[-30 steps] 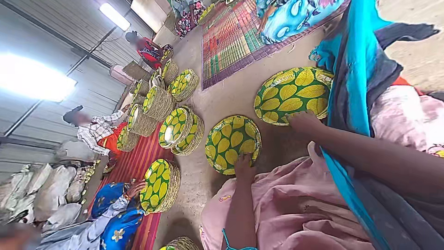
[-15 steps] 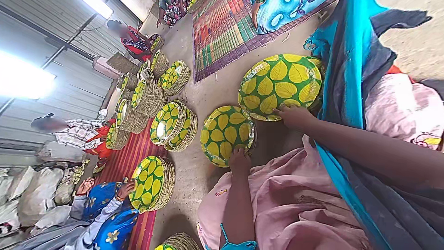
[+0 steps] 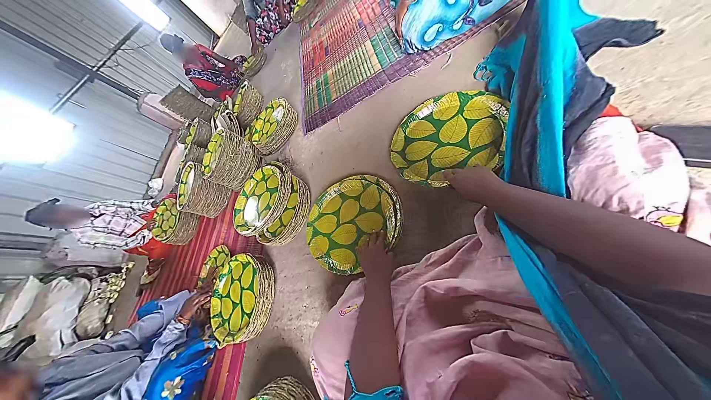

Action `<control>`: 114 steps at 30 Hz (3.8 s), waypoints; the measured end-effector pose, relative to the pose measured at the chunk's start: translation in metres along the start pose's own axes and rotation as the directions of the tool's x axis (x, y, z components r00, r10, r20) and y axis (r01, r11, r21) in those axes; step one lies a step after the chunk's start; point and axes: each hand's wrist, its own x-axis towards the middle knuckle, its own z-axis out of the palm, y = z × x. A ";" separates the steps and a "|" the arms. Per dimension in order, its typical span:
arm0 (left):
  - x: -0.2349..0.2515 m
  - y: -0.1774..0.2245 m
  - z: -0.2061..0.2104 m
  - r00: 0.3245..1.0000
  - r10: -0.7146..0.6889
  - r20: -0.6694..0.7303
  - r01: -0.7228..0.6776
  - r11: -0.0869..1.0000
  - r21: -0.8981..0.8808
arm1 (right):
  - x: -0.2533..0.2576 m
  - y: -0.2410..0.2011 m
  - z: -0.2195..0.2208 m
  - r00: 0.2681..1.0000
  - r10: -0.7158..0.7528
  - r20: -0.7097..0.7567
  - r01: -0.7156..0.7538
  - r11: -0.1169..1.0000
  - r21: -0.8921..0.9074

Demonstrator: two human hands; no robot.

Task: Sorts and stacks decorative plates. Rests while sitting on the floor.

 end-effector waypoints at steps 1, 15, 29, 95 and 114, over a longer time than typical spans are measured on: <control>-0.001 0.000 -0.001 1.000 0.005 -0.018 -0.005 1.000 0.000 | 0.001 0.001 -0.002 1.000 0.003 -0.029 -0.004 1.000 -0.007; 0.000 0.000 -0.002 0.995 0.100 0.005 -0.100 0.993 -0.062 | 0.003 0.002 0.009 0.998 -0.050 -0.032 0.052 0.996 0.078; 0.011 -0.078 -0.006 0.670 -0.731 0.128 0.075 -0.105 -0.992 | -0.006 -0.003 0.002 0.966 0.128 0.223 -0.135 0.991 0.020; 0.005 -0.042 -0.020 0.956 0.115 0.271 -0.104 0.993 -0.052 | -0.005 -0.003 0.012 0.975 0.090 0.204 -0.088 0.996 -0.016; 0.011 -0.045 -0.014 0.953 0.140 0.268 -0.127 0.990 -0.066 | -0.006 -0.010 0.017 0.973 0.120 0.195 -0.109 0.992 -0.066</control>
